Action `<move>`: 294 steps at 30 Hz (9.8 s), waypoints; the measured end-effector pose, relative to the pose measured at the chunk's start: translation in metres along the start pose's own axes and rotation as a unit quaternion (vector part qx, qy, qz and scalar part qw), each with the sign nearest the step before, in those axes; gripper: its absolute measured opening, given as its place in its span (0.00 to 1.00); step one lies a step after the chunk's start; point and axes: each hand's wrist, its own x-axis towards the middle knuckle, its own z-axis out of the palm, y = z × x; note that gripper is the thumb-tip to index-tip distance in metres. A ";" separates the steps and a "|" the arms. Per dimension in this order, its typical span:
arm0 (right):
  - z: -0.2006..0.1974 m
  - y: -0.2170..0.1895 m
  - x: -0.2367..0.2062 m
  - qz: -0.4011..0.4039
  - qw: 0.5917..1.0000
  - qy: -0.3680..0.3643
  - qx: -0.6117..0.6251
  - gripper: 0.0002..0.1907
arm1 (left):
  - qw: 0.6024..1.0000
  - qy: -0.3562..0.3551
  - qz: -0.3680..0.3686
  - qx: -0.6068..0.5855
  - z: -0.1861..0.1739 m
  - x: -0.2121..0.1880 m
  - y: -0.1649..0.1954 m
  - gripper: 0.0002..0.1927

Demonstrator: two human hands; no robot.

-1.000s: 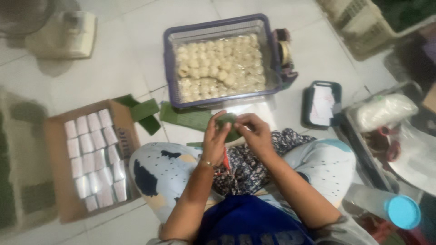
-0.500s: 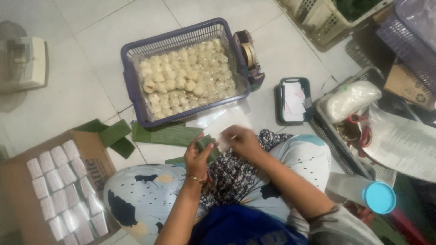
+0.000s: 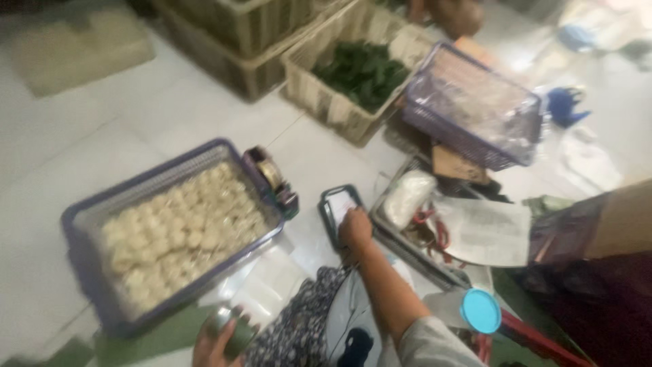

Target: The person sits on the floor wrapping round rice cakes. They take a rice cake from a basket, fold a green banana leaf strip around it, press a printed label sticker onto the wrapped bundle, slip the bundle into a clear plastic bag, and place the finished package into a cardboard box.

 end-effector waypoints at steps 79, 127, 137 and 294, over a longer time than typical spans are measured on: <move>-0.003 -0.116 0.029 0.073 0.860 -0.077 0.498 0.22 | 0.996 0.033 0.004 -0.083 -0.002 -0.062 0.026 0.11; -0.183 -0.224 -0.177 -0.193 0.917 -0.216 0.273 0.16 | 0.872 0.026 0.434 0.227 0.035 -0.127 0.081 0.09; -0.113 -0.191 -0.185 -0.234 0.700 -0.428 0.522 0.21 | 0.791 -0.104 0.516 0.311 -0.008 -0.139 0.082 0.18; 0.116 -0.648 -0.419 -0.498 0.729 -0.468 -0.034 0.13 | 0.685 0.319 0.012 0.655 -0.400 -0.107 0.069 0.58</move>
